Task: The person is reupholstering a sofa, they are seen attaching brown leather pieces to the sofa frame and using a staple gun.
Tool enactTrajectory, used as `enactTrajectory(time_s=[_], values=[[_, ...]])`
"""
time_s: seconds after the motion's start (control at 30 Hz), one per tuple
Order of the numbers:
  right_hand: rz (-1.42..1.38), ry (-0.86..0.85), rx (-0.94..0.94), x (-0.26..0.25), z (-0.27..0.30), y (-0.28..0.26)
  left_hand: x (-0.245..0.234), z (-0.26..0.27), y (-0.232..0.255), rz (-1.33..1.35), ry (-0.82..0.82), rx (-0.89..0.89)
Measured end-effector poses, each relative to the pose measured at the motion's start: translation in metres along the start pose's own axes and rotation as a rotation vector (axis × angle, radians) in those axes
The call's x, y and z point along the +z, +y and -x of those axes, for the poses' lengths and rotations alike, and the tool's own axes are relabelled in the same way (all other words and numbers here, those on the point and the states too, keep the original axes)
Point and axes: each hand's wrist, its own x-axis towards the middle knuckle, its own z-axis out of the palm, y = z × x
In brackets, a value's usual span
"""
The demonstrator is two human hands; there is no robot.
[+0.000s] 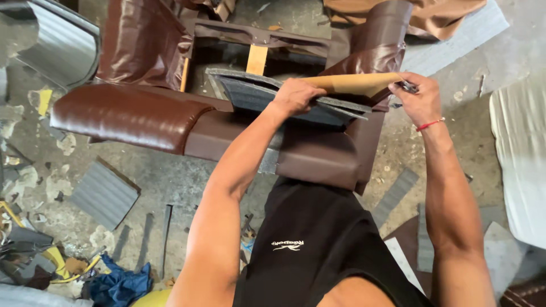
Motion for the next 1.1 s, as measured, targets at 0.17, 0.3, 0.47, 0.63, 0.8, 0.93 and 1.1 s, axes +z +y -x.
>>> enactTrajectory(time_s=[0.17, 0.3, 0.47, 0.63, 0.8, 0.93, 1.1], values=[[0.112, -0.048, -0.047, 0.006, 0.004, -0.011, -0.004, 0.012, 0.007, 0.049, 0.067, 0.022], [0.067, -0.102, -0.044, 0.01, 0.023, -0.025, -0.014, 0.029, 0.019, 0.03, 0.071, 0.023], [-0.009, -0.123, -0.113, 0.012, 0.044, -0.042, -0.009, 0.052, 0.058, -0.016, -0.04, -0.02], [0.053, -0.112, -0.125, 0.012, 0.06, -0.047, 0.009, 0.05, 0.086, -0.178, 0.033, -0.062], [-0.044, -0.147, -0.188, 0.008, 0.069, -0.05, 0.011, 0.062, 0.085, -0.154, -0.216, 0.038], [-0.081, -0.245, -0.263, 0.009, 0.078, -0.059, 0.024, 0.093, 0.108, -0.103, -0.201, 0.058], [-0.153, -0.337, -0.271, 0.008, 0.092, -0.063, 0.046, 0.126, 0.135, -0.15, -0.07, 0.041]])
